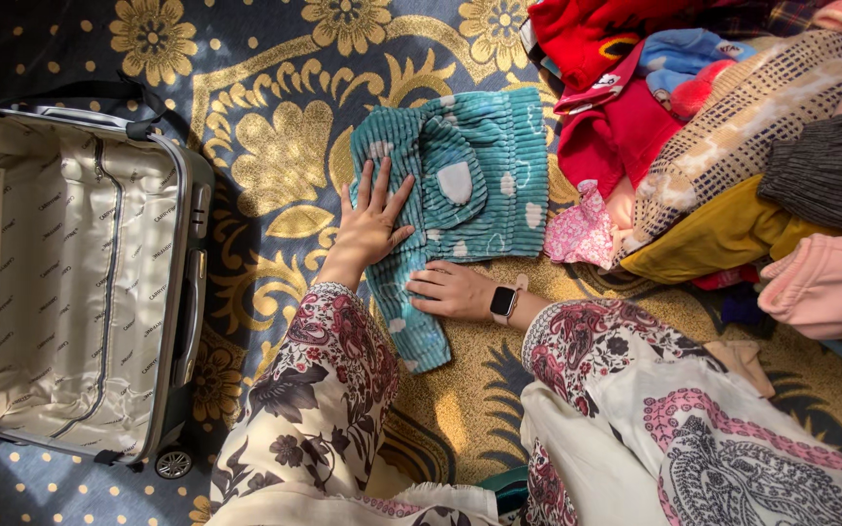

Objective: The person unbuckles straps inside a suitcase, removes several items of children's clothing, and then folds a green striped garment by hand on the floor.

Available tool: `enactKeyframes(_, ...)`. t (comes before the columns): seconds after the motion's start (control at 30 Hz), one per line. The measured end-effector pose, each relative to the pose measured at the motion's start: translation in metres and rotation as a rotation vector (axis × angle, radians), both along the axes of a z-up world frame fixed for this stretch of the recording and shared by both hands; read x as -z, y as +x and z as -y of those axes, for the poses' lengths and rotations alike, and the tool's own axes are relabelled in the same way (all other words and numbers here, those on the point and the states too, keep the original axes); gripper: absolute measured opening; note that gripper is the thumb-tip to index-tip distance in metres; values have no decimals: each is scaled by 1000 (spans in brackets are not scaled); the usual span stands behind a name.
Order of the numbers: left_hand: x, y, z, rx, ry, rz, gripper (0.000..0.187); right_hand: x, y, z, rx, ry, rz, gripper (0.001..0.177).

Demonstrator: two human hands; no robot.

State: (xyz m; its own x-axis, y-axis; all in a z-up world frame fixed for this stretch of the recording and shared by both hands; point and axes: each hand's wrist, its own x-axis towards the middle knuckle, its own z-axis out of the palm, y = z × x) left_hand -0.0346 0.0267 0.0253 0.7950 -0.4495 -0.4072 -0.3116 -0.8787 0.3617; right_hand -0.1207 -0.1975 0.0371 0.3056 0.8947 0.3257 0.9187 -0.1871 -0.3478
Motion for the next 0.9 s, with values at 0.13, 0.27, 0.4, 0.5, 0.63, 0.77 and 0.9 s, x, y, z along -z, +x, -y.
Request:
enactKeyframes(0.13, 0, 17, -6, -68, -127, -147, 80, -4, 5, -13, 329, 140, -393, 19)
enactKeyframes(0.27, 3, 51, -25, -383, -492, -545, 80, 8, 52, -27, 905, 259, -857, 21)
enactKeyframes(0.4, 13, 46, -31, -536, -648, -608, 87, 19, 100, -34, 1037, 99, -837, 32)
enactKeyframes(0.5, 18, 36, -30, -749, -804, -657, 84, 30, 109, -42, 1050, -98, -696, 60)
enactKeyframes(0.63, 6, 24, -16, -764, -864, -507, 90, 29, 96, -45, 993, -322, -542, 82)
enactKeyframes(0.77, -1, -2, 9, -721, -891, 100, 98, 20, 92, -32, 999, -91, -526, 104)
enactKeyframes(0.9, 10, -20, 17, -1027, -621, 192, 109, 37, 83, -22, 1008, 22, -378, 75)
